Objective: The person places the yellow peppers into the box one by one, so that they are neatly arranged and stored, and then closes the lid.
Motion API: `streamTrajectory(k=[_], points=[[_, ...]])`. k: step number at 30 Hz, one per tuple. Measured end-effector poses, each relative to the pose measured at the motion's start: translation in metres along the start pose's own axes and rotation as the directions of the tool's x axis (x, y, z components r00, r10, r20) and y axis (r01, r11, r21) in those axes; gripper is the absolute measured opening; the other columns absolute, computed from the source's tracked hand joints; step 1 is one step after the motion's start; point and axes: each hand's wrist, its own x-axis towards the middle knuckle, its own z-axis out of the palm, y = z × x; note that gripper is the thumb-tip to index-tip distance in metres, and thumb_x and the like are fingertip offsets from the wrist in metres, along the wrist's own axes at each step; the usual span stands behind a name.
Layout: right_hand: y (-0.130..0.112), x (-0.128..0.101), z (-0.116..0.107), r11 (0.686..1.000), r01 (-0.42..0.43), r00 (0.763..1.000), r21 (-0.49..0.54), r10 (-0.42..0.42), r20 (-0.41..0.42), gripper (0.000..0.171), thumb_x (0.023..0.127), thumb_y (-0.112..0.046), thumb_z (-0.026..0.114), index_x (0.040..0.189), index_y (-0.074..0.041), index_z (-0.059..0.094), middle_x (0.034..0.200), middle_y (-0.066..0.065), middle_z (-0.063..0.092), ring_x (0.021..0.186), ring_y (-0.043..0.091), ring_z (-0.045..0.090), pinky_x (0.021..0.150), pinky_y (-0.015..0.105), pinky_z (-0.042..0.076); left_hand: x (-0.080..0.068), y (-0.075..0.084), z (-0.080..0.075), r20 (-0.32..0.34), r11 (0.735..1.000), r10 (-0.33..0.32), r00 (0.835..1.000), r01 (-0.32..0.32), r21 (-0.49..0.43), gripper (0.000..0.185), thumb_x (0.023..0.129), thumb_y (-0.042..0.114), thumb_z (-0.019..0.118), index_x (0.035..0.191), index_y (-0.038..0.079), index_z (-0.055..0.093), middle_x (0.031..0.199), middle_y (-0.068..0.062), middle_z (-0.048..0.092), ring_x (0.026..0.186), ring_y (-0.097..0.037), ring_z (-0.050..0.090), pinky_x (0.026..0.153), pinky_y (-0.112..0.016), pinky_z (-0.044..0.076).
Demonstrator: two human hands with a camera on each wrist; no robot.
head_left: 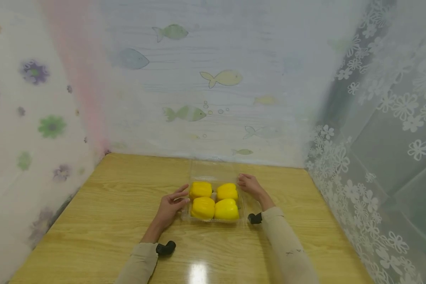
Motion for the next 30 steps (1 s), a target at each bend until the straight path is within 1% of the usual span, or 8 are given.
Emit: streamTrajectory(k=[4, 12, 14, 15, 16, 20, 25, 30], points=[[0.000, 0.002, 0.001, 0.999, -0.001, 1.000, 0.035, 0.000, 0.027, 0.058, 0.113, -0.022, 0.034, 0.157, 0.012, 0.018, 0.159, 0.034, 0.029, 0.147, 0.045, 0.031, 0.118, 0.051, 0.031, -0.001, 0.000, 0.001, -0.010, 1.000, -0.010, 1.000, 0.011, 0.006, 0.043, 0.094, 0.006, 0.072, 0.131, -0.013, 0.061, 0.159, -0.013, 0.043, 0.090, -0.006, 0.069, 0.059, -0.018, 0.052], [0.000, 0.003, 0.003, 0.990, 0.016, 1.000, 0.140, -0.018, 0.018, 0.055, 0.113, -0.016, 0.033, 0.157, 0.013, 0.017, 0.158, 0.036, 0.028, 0.146, 0.045, 0.034, 0.117, 0.048, 0.033, -0.001, 0.001, 0.003, -0.023, 1.000, -0.018, 1.000, 0.018, 0.010, 0.043, 0.094, 0.005, 0.072, 0.131, -0.014, 0.061, 0.159, -0.014, 0.044, 0.088, -0.005, 0.068, 0.058, -0.018, 0.051], [0.000, 0.003, 0.003, 0.990, 0.026, 1.000, 0.142, -0.028, 0.012, 0.056, 0.113, -0.017, 0.034, 0.157, 0.013, 0.017, 0.157, 0.037, 0.029, 0.145, 0.045, 0.034, 0.117, 0.048, 0.034, 0.000, 0.001, 0.003, -0.022, 1.000, -0.019, 1.000, 0.019, 0.015, 0.043, 0.094, 0.005, 0.072, 0.132, -0.013, 0.061, 0.159, -0.013, 0.044, 0.088, -0.005, 0.069, 0.058, -0.018, 0.051], [-0.001, 0.003, 0.002, 0.989, 0.039, 0.999, 0.141, -0.040, 0.007, 0.059, 0.113, -0.021, 0.037, 0.156, 0.013, 0.018, 0.156, 0.036, 0.033, 0.142, 0.041, 0.043, 0.116, 0.044, 0.038, 0.001, 0.001, 0.003, -0.020, 1.000, -0.019, 1.000, 0.019, 0.015, 0.043, 0.094, 0.005, 0.072, 0.132, -0.014, 0.060, 0.159, -0.013, 0.043, 0.089, -0.005, 0.069, 0.059, -0.018, 0.051], [-0.001, 0.003, 0.003, 0.990, 0.051, 0.999, 0.132, -0.052, 0.005, 0.060, 0.112, -0.023, 0.039, 0.156, 0.013, 0.018, 0.155, 0.036, 0.035, 0.141, 0.040, 0.044, 0.115, 0.044, 0.040, 0.002, 0.002, 0.003, -0.019, 1.000, -0.018, 1.000, 0.018, 0.017, 0.043, 0.095, 0.005, 0.072, 0.132, -0.013, 0.060, 0.159, -0.013, 0.043, 0.090, -0.006, 0.069, 0.059, -0.018, 0.052], [-0.004, 0.006, 0.004, 0.993, 0.051, 0.998, 0.110, -0.048, -0.028, 0.059, 0.112, -0.024, 0.041, 0.156, 0.011, 0.023, 0.153, 0.034, 0.039, 0.139, 0.038, 0.048, 0.111, 0.042, 0.044, 0.003, 0.001, 0.001, -0.011, 1.000, -0.015, 1.000, 0.015, 0.017, 0.043, 0.095, 0.005, 0.072, 0.132, -0.013, 0.060, 0.159, -0.012, 0.043, 0.091, -0.006, 0.069, 0.059, -0.018, 0.052], [-0.009, 0.005, 0.007, 0.994, 0.037, 0.997, 0.106, -0.030, -0.067, 0.052, 0.113, -0.018, 0.036, 0.157, 0.008, 0.026, 0.156, 0.034, 0.034, 0.145, 0.043, 0.036, 0.115, 0.048, 0.038, 0.003, -0.001, 0.001, -0.010, 1.000, -0.003, 1.000, 0.003, 0.008, 0.043, 0.094, 0.004, 0.072, 0.131, -0.015, 0.059, 0.159, -0.015, 0.043, 0.086, -0.005, 0.068, 0.058, -0.018, 0.051], [-0.012, 0.008, 0.007, 0.993, 0.084, 0.994, 0.087, -0.076, -0.085, 0.050, 0.112, -0.013, 0.039, 0.156, 0.009, 0.028, 0.158, 0.030, 0.034, 0.144, 0.042, 0.038, 0.117, 0.049, 0.036, 0.002, -0.001, 0.001, -0.023, 1.000, -0.002, 1.000, 0.003, 0.013, 0.043, 0.094, 0.004, 0.072, 0.130, -0.016, 0.060, 0.158, -0.015, 0.044, 0.085, -0.005, 0.068, 0.058, -0.018, 0.051]])
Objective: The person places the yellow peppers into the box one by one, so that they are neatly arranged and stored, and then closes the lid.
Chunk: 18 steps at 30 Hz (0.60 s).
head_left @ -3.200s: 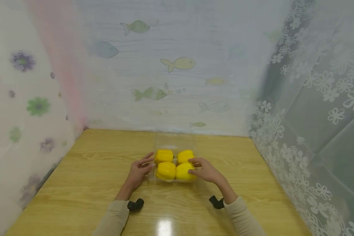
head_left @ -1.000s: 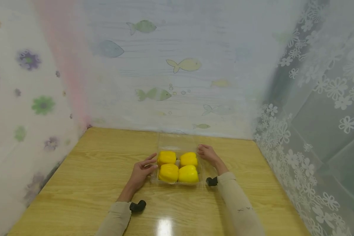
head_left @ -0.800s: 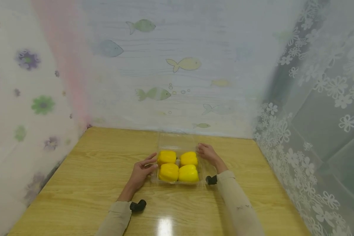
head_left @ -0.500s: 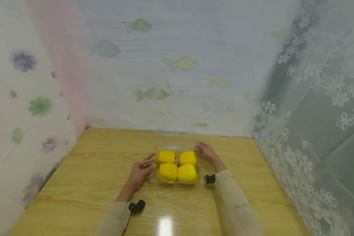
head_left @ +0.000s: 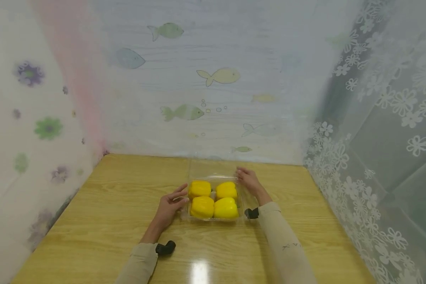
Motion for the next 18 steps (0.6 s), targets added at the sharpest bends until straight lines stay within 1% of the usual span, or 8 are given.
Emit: streamTrajectory(k=[5, 8, 11, 15, 18], points=[[-0.003, 0.005, -0.003, 0.998, 0.055, 0.998, 0.012, -0.054, -0.014, 0.051, 0.109, -0.007, 0.042, 0.155, 0.009, 0.029, 0.155, 0.032, 0.038, 0.139, 0.044, 0.045, 0.114, 0.044, 0.041, -0.001, 0.001, 0.001, -0.011, 1.000, -0.004, 1.000, 0.004, 0.021, 0.043, 0.094, 0.005, 0.073, 0.130, -0.015, 0.061, 0.158, -0.015, 0.044, 0.087, -0.004, 0.068, 0.058, -0.017, 0.050], [-0.007, 0.006, -0.005, 0.997, 0.065, 0.998, 0.041, -0.065, -0.001, 0.051, 0.110, -0.005, 0.042, 0.156, 0.009, 0.028, 0.156, 0.032, 0.035, 0.140, 0.045, 0.044, 0.112, 0.041, 0.042, -0.001, 0.000, 0.001, -0.010, 1.000, -0.010, 1.000, 0.010, 0.020, 0.043, 0.094, 0.005, 0.072, 0.130, -0.014, 0.061, 0.158, -0.014, 0.044, 0.089, -0.005, 0.068, 0.059, -0.017, 0.051], [-0.011, 0.006, -0.006, 0.996, 0.076, 0.997, 0.046, -0.077, 0.013, 0.051, 0.110, -0.004, 0.041, 0.156, 0.009, 0.026, 0.157, 0.034, 0.032, 0.140, 0.047, 0.042, 0.111, 0.040, 0.044, 0.000, 0.000, 0.001, -0.009, 1.000, -0.015, 1.000, 0.015, 0.010, 0.043, 0.094, 0.004, 0.072, 0.130, -0.014, 0.061, 0.158, -0.014, 0.044, 0.092, -0.006, 0.069, 0.060, -0.017, 0.051], [-0.016, 0.005, -0.006, 0.996, 0.080, 0.997, 0.045, -0.080, 0.016, 0.051, 0.109, -0.003, 0.041, 0.156, 0.009, 0.026, 0.156, 0.035, 0.032, 0.140, 0.049, 0.041, 0.112, 0.045, 0.043, 0.000, 0.000, 0.000, -0.003, 1.000, -0.012, 1.000, 0.012, 0.009, 0.043, 0.094, 0.005, 0.072, 0.131, -0.014, 0.061, 0.159, -0.013, 0.044, 0.094, -0.006, 0.069, 0.060, -0.017, 0.051], [-0.018, 0.004, -0.005, 0.995, 0.086, 0.996, 0.056, -0.087, 0.013, 0.050, 0.109, -0.002, 0.040, 0.156, 0.010, 0.026, 0.155, 0.036, 0.031, 0.140, 0.050, 0.040, 0.114, 0.051, 0.038, -0.001, 0.000, 0.000, 0.001, 1.000, -0.011, 1.000, 0.011, 0.013, 0.043, 0.095, 0.005, 0.072, 0.132, -0.014, 0.060, 0.159, -0.014, 0.043, 0.094, -0.006, 0.069, 0.061, -0.017, 0.052]])
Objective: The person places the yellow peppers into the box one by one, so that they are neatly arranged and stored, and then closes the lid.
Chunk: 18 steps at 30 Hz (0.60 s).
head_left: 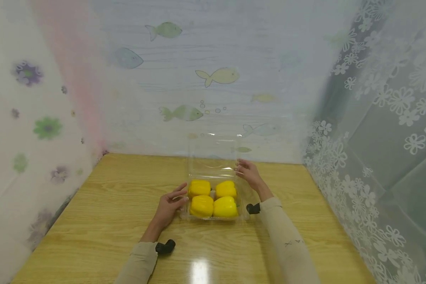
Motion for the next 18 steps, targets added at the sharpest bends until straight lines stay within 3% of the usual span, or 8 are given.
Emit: streamTrajectory(k=[5, 12, 18], points=[[-0.0017, -0.0024, 0.0013, 0.999, 0.032, 0.999, 0.003, -0.032, -0.005, 0.049, 0.109, 0.000, 0.041, 0.155, 0.011, 0.028, 0.151, 0.038, 0.034, 0.137, 0.051, 0.042, 0.113, 0.054, 0.039, -0.0025, 0.0003, 0.0020, -0.007, 1.000, -0.006, 1.000, 0.006, -0.004, 0.043, 0.094, 0.005, 0.072, 0.131, -0.014, 0.060, 0.159, -0.014, 0.044, 0.090, -0.005, 0.068, 0.060, -0.018, 0.052], [-0.0034, -0.0056, 0.0018, 0.999, 0.046, 0.999, 0.014, -0.046, -0.004, 0.047, 0.108, -0.001, 0.046, 0.154, 0.004, 0.036, 0.152, 0.035, 0.033, 0.138, 0.051, 0.039, 0.102, 0.034, 0.052, -0.0040, 0.0025, 0.0032, -0.011, 1.000, -0.010, 1.000, 0.010, 0.005, 0.043, 0.095, 0.005, 0.071, 0.132, -0.014, 0.060, 0.159, -0.013, 0.043, 0.090, -0.005, 0.068, 0.061, -0.018, 0.052], [-0.0029, -0.0085, 0.0002, 0.998, 0.060, 0.998, 0.018, -0.060, 0.000, 0.046, 0.108, -0.001, 0.044, 0.154, 0.003, 0.037, 0.153, 0.035, 0.032, 0.142, 0.050, 0.036, 0.104, 0.038, 0.051, -0.0045, 0.0028, 0.0038, -0.006, 1.000, 0.007, 1.000, -0.007, 0.015, 0.042, 0.096, 0.005, 0.070, 0.131, -0.014, 0.060, 0.159, -0.015, 0.043, 0.088, -0.004, 0.067, 0.061, -0.018, 0.052]])
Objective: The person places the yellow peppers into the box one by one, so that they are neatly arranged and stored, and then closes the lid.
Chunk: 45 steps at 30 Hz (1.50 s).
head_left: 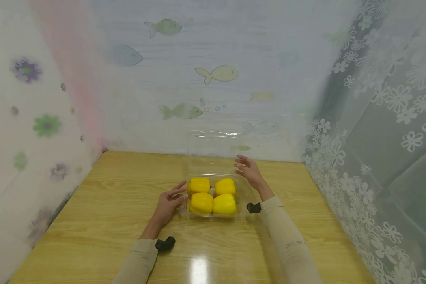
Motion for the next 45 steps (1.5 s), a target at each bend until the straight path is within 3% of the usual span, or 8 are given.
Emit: streamTrajectory(k=[13, 20, 28, 34, 45], points=[[-0.002, -0.010, -0.006, 0.997, 0.072, 0.996, 0.021, -0.073, 0.045, 0.046, 0.107, -0.002, 0.049, 0.152, 0.002, 0.041, 0.148, 0.028, 0.044, 0.140, 0.047, 0.042, 0.106, 0.045, 0.049, 0.001, -0.001, -0.001, -0.001, 1.000, 0.010, 1.000, -0.010, 0.005, 0.040, 0.096, 0.005, 0.070, 0.130, -0.015, 0.061, 0.158, -0.015, 0.044, 0.094, -0.004, 0.068, 0.061, -0.017, 0.052], [-0.008, -0.013, -0.004, 0.999, 0.054, 0.997, 0.008, -0.054, 0.049, 0.048, 0.106, 0.001, 0.048, 0.153, 0.005, 0.036, 0.152, 0.030, 0.039, 0.144, 0.050, 0.034, 0.107, 0.043, 0.048, 0.002, 0.002, 0.000, -0.012, 1.000, 0.007, 1.000, -0.007, 0.001, 0.038, 0.095, 0.006, 0.071, 0.125, -0.017, 0.063, 0.158, -0.014, 0.045, 0.098, -0.005, 0.068, 0.061, -0.017, 0.053], [-0.012, -0.016, -0.007, 0.997, 0.080, 0.994, -0.018, -0.078, 0.080, 0.049, 0.107, 0.000, 0.046, 0.154, 0.008, 0.032, 0.154, 0.031, 0.036, 0.146, 0.049, 0.031, 0.113, 0.053, 0.038, 0.005, 0.004, -0.002, 0.004, 1.000, 0.003, 1.000, -0.003, 0.001, 0.040, 0.096, 0.007, 0.071, 0.126, -0.017, 0.062, 0.159, -0.013, 0.044, 0.094, -0.004, 0.068, 0.062, -0.018, 0.053], [-0.011, -0.018, -0.008, 0.994, 0.102, 0.991, -0.037, -0.098, 0.088, 0.050, 0.107, 0.000, 0.046, 0.153, 0.012, 0.029, 0.155, 0.032, 0.036, 0.145, 0.050, 0.032, 0.113, 0.052, 0.038, 0.005, 0.002, -0.003, 0.013, 1.000, 0.016, 1.000, -0.016, 0.000, 0.040, 0.096, 0.005, 0.070, 0.126, -0.018, 0.061, 0.159, -0.016, 0.042, 0.093, -0.005, 0.068, 0.062, -0.018, 0.054], [-0.007, -0.025, -0.010, 0.985, 0.151, 0.984, -0.085, -0.141, 0.108, 0.048, 0.106, -0.002, 0.050, 0.151, 0.006, 0.038, 0.156, 0.028, 0.038, 0.145, 0.042, 0.038, 0.113, 0.044, 0.042, 0.006, 0.002, -0.004, -0.009, 1.000, -0.014, 1.000, 0.015, 0.009, 0.041, 0.094, 0.008, 0.074, 0.128, -0.013, 0.064, 0.158, -0.009, 0.046, 0.100, -0.008, 0.070, 0.063, -0.020, 0.055]])
